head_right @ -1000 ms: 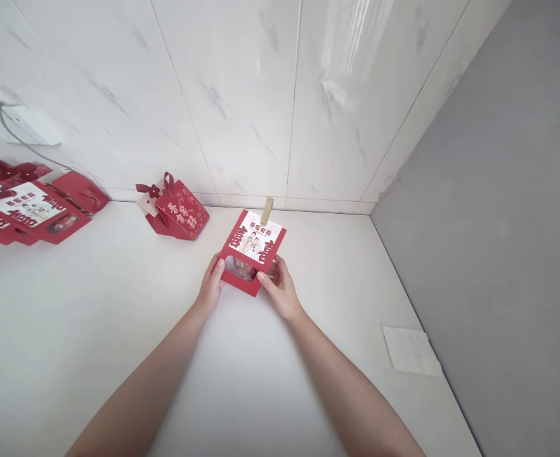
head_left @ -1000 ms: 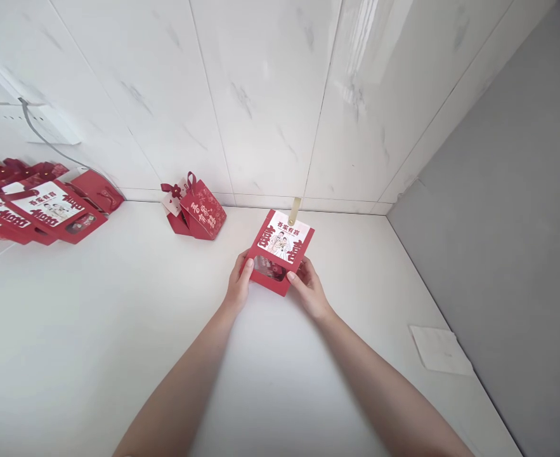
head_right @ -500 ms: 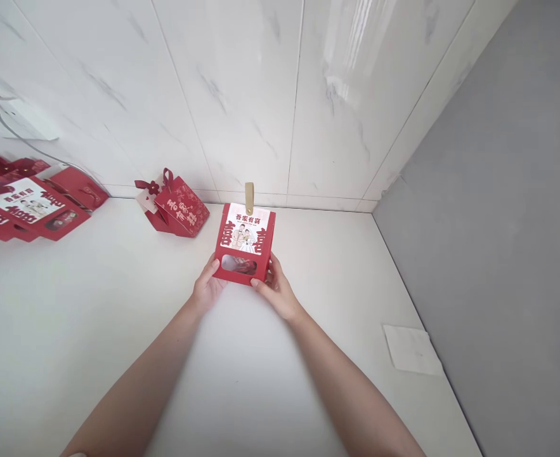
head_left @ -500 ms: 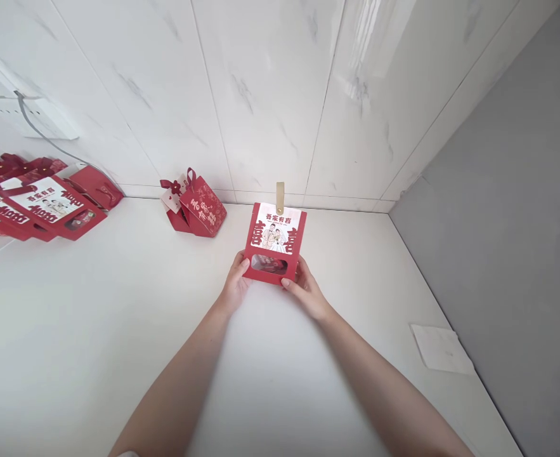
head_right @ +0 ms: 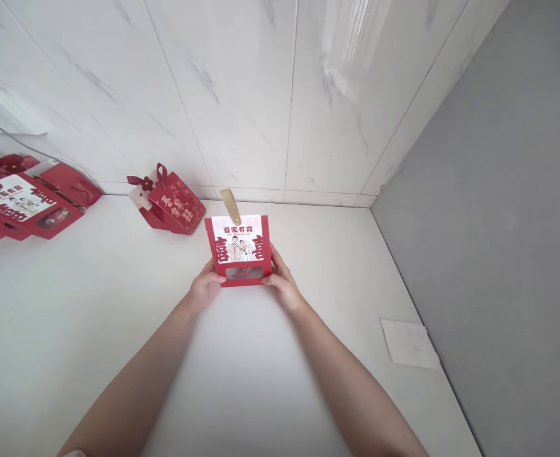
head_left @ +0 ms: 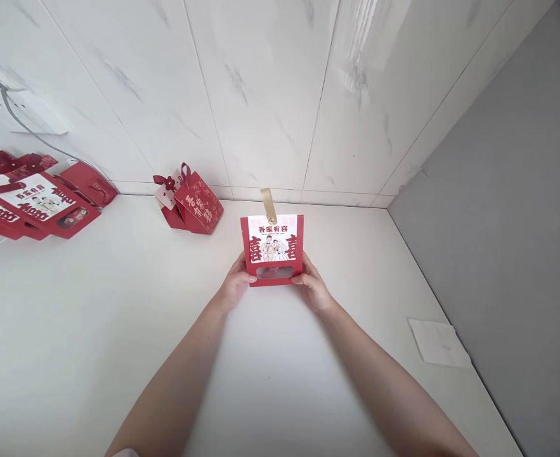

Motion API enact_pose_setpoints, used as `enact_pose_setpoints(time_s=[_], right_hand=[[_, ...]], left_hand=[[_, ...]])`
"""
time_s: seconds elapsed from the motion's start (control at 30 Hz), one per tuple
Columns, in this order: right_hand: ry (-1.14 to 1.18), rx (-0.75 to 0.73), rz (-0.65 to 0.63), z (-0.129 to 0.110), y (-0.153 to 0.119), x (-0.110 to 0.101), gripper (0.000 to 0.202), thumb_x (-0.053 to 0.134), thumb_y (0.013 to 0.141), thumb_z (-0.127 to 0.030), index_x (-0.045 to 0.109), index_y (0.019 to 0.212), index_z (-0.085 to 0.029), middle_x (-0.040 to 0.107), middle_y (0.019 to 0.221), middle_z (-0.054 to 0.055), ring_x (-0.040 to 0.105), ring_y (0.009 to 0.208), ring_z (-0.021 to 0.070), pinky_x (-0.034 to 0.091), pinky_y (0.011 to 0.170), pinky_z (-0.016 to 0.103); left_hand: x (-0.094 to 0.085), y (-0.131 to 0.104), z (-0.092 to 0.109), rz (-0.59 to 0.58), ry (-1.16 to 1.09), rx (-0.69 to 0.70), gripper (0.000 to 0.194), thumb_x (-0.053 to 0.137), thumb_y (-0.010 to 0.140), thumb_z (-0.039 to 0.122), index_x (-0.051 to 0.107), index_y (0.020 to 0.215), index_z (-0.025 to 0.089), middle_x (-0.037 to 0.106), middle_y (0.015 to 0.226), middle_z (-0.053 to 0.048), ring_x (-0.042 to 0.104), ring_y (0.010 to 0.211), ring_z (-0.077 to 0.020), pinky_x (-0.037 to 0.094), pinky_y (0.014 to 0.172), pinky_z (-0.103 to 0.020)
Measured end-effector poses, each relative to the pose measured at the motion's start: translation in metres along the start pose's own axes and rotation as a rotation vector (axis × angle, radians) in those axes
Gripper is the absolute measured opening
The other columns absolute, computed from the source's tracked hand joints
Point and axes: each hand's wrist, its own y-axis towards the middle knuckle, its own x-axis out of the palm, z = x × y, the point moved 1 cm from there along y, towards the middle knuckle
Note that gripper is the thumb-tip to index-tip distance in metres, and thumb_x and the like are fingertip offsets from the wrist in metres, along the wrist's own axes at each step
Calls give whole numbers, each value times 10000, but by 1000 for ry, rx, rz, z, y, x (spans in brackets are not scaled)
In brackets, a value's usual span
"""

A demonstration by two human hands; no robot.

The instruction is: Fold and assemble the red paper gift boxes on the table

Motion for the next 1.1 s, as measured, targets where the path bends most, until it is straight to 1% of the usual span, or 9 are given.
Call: enact_pose_setpoints(time_s=[0.13,0.27,0.33,0.4,0.5,0.6,0.8,0.97,1.1], right_hand=[[14,-20,-8,1,0,0,749,583,737,-195,398,1444,-357,484,1481,-23,481,1321,286,413,1080,487],[-5,15,57,6,-1,-3,596,579,865,-410,412,1434,-354,467,1491,13,525,1273,291,533,934,452],[-7,35,63,8,-1,-2,588,580,876,-465,412,1430,-362,484,1474,19,567,1221,282,563,879,438],[-15,38,71,7,-1,-1,603,608,864,-466,414,1427,-370,501,1460,13,586,1198,275,568,884,440],[16,43,75,5,-1,0,595,611,862,-462,440,1424,-372,524,1442,8,601,1186,279,551,940,469],[95,40,62,4,-1,0,557,596,871,-474,495,1407,-359,592,1364,20,623,1160,276,494,1023,513],[16,-7,26,2,-1,1,427,604,893,-480,620,1297,-340,520,1453,28,486,1326,299,452,1053,518],[-178,-81,29,3,-3,3,311,610,885,-536,724,1064,-308,421,1525,12,372,1418,292,365,1127,508],[-238,-126,23,4,-4,5,245,677,851,-487,696,1025,-315,337,1574,-12,245,1483,264,300,1168,506]], left_hand=[[5,-1,3,41,-3,-6,609,669,652,168,603,1256,213,670,1243,-63,586,1194,-320,464,994,-439],[11,1,3,73,13,-14,485,582,885,461,565,1317,241,602,1348,-90,564,1232,-304,477,979,-439],[12,2,1,109,59,-17,552,473,918,592,562,1324,229,594,1354,-116,584,1203,-295,495,948,-426],[12,3,-2,185,136,0,613,461,905,635,501,1390,263,603,1339,-114,658,1060,-260,536,847,-387],[13,1,-4,310,288,71,717,550,885,583,273,1514,380,655,1250,-79,660,631,-129,496,541,-249],[13,0,-6,253,402,118,749,536,891,574,217,1538,370,613,1304,-103,603,543,-92,391,410,-216],[2,1,-10,-4,381,177,869,533,816,699,230,1530,307,394,1505,-146,596,1101,-274,565,728,-336],[10,-2,-5,6,263,171,696,576,832,643,398,1393,272,484,1419,-132,544,1224,-301,486,973,-432],[15,-4,-2,68,255,100,545,629,850,536,466,1294,266,519,1376,-104,537,1233,-293,470,962,-418]])
